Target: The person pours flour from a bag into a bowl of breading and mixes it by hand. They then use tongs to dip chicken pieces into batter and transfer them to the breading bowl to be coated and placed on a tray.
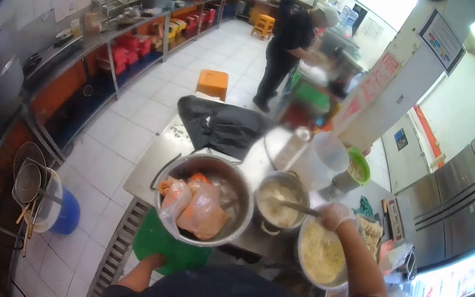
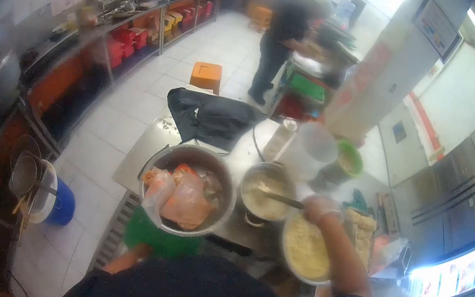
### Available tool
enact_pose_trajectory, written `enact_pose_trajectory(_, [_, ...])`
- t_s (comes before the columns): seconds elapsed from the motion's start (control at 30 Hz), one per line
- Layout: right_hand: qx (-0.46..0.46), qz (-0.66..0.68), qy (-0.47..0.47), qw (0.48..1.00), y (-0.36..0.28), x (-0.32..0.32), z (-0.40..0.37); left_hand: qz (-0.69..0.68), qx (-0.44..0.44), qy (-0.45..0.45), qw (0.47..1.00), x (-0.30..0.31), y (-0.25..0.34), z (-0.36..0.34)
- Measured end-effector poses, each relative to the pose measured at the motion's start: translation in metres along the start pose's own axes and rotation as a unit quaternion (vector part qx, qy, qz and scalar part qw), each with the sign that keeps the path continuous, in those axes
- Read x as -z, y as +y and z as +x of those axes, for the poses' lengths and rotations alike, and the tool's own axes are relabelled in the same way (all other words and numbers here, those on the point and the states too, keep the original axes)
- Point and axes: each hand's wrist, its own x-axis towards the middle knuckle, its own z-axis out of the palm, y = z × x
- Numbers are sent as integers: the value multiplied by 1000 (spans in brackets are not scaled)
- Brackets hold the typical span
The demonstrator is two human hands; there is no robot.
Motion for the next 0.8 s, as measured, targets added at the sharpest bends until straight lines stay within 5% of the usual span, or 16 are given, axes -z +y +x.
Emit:
enact_pose_trajectory(0.07, [-18, -5, -33, 999, -15, 43, -29, 37, -83, 159, 983, -10, -5, 2])
enact_pose_trajectory(0.1, [-37, 11, -44, 998, -22, 60, -41, -65, 121, -97, 986, 8, 9, 0])
enact_pose_trajectory(0.2, [-23, -10, -96, 995, -29, 76, -43, 21, 56, -145, 988, -8, -1, -8])
enact_pose_trajectory(0.3, [-14, -17, -70, 997, -43, 52, -22, -116, 165, -98, 974, -17, 2, -34])
enact_pose_trajectory(0.47, [-44, -11, -33, 998, -70, -7, 32, -159, 172, -81, 969, -21, 0, -49])
enact_pose_trajectory(0.63, [-94, 81, -7, 992, -67, 7, 33, -131, 157, -55, 977, -25, -4, -44])
enact_pose_trajectory(0.8, [-44, 78, -26, 996, -6, -49, 80, -96, 128, -67, 985, -35, -8, -37])
